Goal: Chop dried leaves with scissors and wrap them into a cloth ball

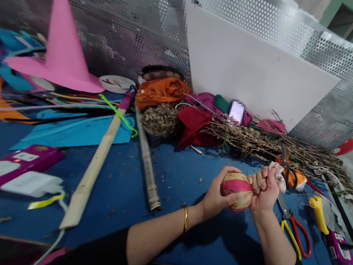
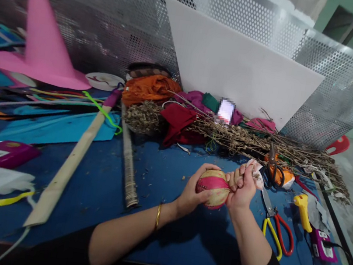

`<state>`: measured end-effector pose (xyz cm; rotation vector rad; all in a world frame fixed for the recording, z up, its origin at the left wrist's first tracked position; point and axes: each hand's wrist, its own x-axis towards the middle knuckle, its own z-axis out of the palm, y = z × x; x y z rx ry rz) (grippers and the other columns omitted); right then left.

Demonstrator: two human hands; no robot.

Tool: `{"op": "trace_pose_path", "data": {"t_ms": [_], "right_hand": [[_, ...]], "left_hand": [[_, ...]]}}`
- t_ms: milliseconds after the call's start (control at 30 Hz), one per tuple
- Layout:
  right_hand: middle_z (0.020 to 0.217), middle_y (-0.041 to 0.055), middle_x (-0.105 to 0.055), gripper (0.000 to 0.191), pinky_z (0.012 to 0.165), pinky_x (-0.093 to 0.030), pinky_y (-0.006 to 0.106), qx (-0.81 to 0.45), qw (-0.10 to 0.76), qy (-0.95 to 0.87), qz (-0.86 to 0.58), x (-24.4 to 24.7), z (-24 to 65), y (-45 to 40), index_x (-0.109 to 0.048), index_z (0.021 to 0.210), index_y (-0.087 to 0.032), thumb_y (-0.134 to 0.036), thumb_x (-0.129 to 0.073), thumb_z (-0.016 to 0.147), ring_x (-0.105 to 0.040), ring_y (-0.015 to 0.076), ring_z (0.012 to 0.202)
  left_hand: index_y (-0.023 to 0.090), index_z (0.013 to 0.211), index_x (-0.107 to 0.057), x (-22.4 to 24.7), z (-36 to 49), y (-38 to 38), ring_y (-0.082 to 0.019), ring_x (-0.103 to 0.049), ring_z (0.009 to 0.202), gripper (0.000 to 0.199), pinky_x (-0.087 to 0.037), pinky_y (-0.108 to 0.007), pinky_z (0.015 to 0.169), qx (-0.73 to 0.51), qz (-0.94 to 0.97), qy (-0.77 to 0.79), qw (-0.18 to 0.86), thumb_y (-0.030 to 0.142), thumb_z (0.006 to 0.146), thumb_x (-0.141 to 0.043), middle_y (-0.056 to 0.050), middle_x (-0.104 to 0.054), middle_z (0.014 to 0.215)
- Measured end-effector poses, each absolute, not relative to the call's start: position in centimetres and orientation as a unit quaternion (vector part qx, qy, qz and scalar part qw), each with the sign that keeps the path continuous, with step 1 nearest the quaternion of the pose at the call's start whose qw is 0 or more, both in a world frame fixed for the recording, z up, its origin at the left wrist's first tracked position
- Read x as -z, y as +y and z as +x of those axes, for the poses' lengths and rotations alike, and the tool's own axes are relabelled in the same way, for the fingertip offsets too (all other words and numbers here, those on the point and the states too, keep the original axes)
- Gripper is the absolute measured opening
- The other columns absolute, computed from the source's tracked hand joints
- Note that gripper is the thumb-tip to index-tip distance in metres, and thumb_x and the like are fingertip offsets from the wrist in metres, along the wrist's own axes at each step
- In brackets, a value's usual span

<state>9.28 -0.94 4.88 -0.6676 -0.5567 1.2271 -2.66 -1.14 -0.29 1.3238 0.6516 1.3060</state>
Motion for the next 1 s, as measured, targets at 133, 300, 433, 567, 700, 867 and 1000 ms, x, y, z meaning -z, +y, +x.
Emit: {"op": "trace_pose_path", "data": {"t_ms": [133,300,433,567,700,867,1000], "right_hand": [[0.037,-0.0147,-0.025,0.042,0.044,-0.035,0.021,-0.534,0.741,-0.268,-0.305,-4.9,8.4,-1.4,-0.039,0.064,-0.021,-0.051,-0.064,0.08,-0.02,0.0036,0.03],[0.038,-0.0151,-0.026,0.042,0.049,-0.038,0.022,-0.521,0.748,-0.268,-0.312,-4.6,7.9,-1.3,-0.04,0.064,-0.021,-0.05,-0.068,0.077,-0.019,0.0026,0.031],[0.042,-0.0132,-0.035,0.039,0.057,-0.045,0.026,-0.52,0.743,-0.3,-0.296,-4.9,7.8,-1.5,-0.044,0.068,-0.022,-0.049,-0.072,0.073,-0.036,0.0055,0.036],[0.039,-0.0141,-0.033,0.034,0.051,-0.042,0.024,-0.551,0.715,-0.325,-0.281,-5.2,7.8,-2.6,-0.051,0.068,-0.021,-0.046,-0.072,0.076,-0.026,0.003,0.031],[0.038,-0.0143,-0.029,0.035,0.047,-0.038,0.02,-0.553,0.72,-0.31,-0.282,-4.8,7.8,-3.3,-0.05,0.065,-0.02,-0.043,-0.075,0.073,-0.02,0.0024,0.032],[0.037,-0.0152,-0.028,0.036,0.04,-0.032,0.017,-0.586,0.716,-0.246,-0.291,-3.7,8.8,-0.6,-0.047,0.066,-0.02,-0.043,-0.073,0.074,-0.016,0.0019,0.03],[0.036,-0.0163,-0.026,0.036,0.04,-0.034,0.016,-0.602,0.716,-0.213,-0.283,-2.7,10.2,1.2,-0.045,0.068,-0.02,-0.045,-0.071,0.076,-0.014,0.002,0.03]], "left_hand": [[0.015,0.091,-0.061,0.5,-1.6,-1.4,-0.019,-0.06,0.08,0.045,-0.047,-0.03,0.078,-0.522,0.341,0.232,0.746,0.055,0.071,-0.061,-0.004,-0.065,0.084],[0.017,0.09,-0.063,0.0,-1.8,-1.2,-0.015,-0.058,0.058,0.045,-0.047,-0.027,0.057,-0.404,0.211,0.254,0.853,0.058,0.073,-0.059,-0.002,-0.067,0.072],[0.016,0.085,-0.062,-0.9,-2.2,-1.1,-0.015,-0.059,0.056,0.047,-0.046,-0.025,0.051,-0.394,0.207,0.204,0.872,0.061,0.076,-0.052,-0.003,-0.066,0.07],[0.015,0.081,-0.063,-1.4,-2.6,-1.6,-0.015,-0.06,0.056,0.045,-0.048,-0.025,0.057,-0.386,0.171,0.197,0.885,0.058,0.079,-0.051,-0.003,-0.066,0.067],[0.016,0.079,-0.063,-1.1,-3.0,-1.6,-0.015,-0.06,0.055,0.043,-0.048,-0.025,0.057,-0.329,0.123,0.213,0.912,0.058,0.077,-0.054,-0.002,-0.067,0.065],[0.017,0.089,-0.064,0.3,-2.2,-0.8,-0.019,-0.061,0.055,0.065,-0.048,-0.031,0.052,-0.277,0.18,0.306,0.893,0.077,0.073,-0.042,-0.003,-0.066,0.066],[0.019,0.112,-0.061,0.4,-2.6,-0.5,-0.026,-0.059,0.105,0.065,-0.045,-0.037,0.09,-0.491,0.404,0.357,0.685,0.071,0.072,-0.055,-0.01,-0.066,0.11]]}}
